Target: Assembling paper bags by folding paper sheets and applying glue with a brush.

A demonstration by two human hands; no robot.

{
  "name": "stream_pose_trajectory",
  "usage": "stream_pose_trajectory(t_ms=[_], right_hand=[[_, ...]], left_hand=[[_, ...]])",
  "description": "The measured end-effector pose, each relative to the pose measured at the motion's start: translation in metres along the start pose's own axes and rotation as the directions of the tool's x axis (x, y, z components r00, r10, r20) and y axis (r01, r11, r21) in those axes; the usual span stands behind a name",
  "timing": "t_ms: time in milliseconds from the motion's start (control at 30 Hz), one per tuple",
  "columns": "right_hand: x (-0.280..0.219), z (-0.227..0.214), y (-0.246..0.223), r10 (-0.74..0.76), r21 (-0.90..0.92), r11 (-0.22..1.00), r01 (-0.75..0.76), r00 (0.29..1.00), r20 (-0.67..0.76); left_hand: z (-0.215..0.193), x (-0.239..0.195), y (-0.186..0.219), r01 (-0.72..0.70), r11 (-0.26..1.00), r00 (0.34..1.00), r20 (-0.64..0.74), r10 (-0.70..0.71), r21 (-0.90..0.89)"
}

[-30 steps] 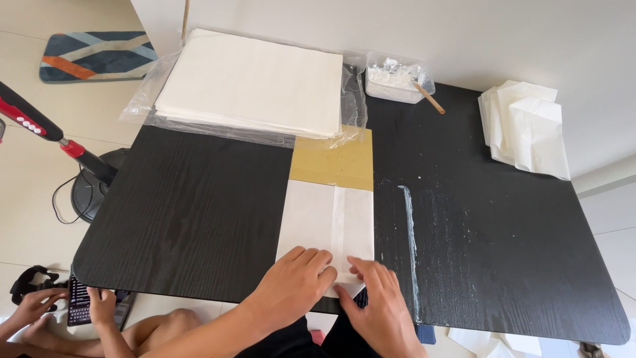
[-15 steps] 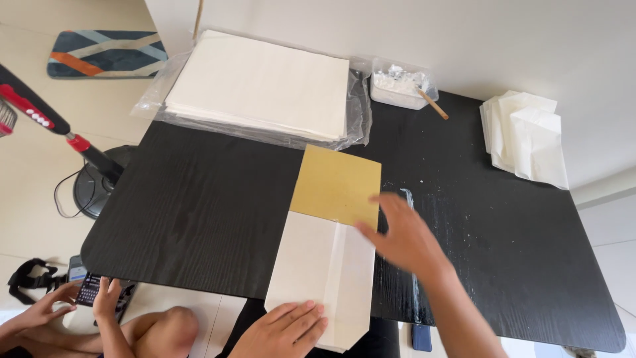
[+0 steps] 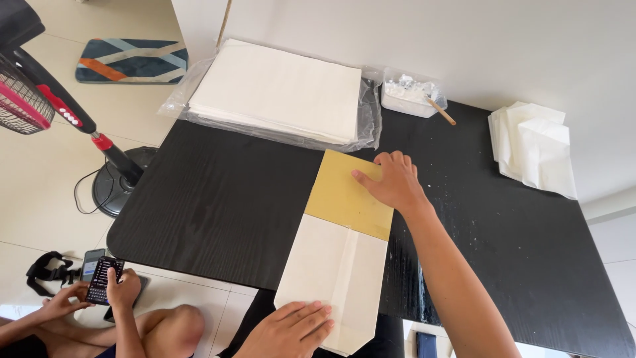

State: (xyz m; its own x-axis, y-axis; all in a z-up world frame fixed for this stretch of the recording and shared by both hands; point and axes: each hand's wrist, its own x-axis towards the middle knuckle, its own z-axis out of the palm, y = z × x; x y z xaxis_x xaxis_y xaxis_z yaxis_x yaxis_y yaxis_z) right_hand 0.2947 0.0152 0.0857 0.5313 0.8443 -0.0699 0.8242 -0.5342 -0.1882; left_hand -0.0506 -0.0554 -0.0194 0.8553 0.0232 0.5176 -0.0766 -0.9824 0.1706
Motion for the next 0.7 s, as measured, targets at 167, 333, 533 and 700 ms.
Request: stream_pose_trajectory(t_ms=[167, 333, 533, 700], right_hand=[[-0.023, -0.019, 0.011, 0.011, -0.06, 0.998, -0.017, 0.995, -0.102], [-0.085, -0.051, 0.005, -0.24, -0.105, 0.971, 0.216, 0.89, -0.387], [-0.177, -0.053, -0.007, -0.386, 0.021, 0.919, 0.393, 0.91, -0.15], [-0.204, -0.014, -0.01, -0.243, 0.17, 0.968, 0.183, 0.846, 0.475]], left_hand=[[-0.005, 0.014, -0.005, -0.006, 1.0, 1.0, 0.014, 0.007, -0.026], [-0.005, 0.021, -0.009, 0.007, 0.998, 0.999, 0.04, -0.004, -0.066], [-0.038, 0.031, -0.019, -0.073, 0.957, 0.993, 0.069, 0.095, -0.28], [-0.082, 0.044, -0.013, 0.064, 0.976, 0.937, -0.324, -0.131, -0.207]])
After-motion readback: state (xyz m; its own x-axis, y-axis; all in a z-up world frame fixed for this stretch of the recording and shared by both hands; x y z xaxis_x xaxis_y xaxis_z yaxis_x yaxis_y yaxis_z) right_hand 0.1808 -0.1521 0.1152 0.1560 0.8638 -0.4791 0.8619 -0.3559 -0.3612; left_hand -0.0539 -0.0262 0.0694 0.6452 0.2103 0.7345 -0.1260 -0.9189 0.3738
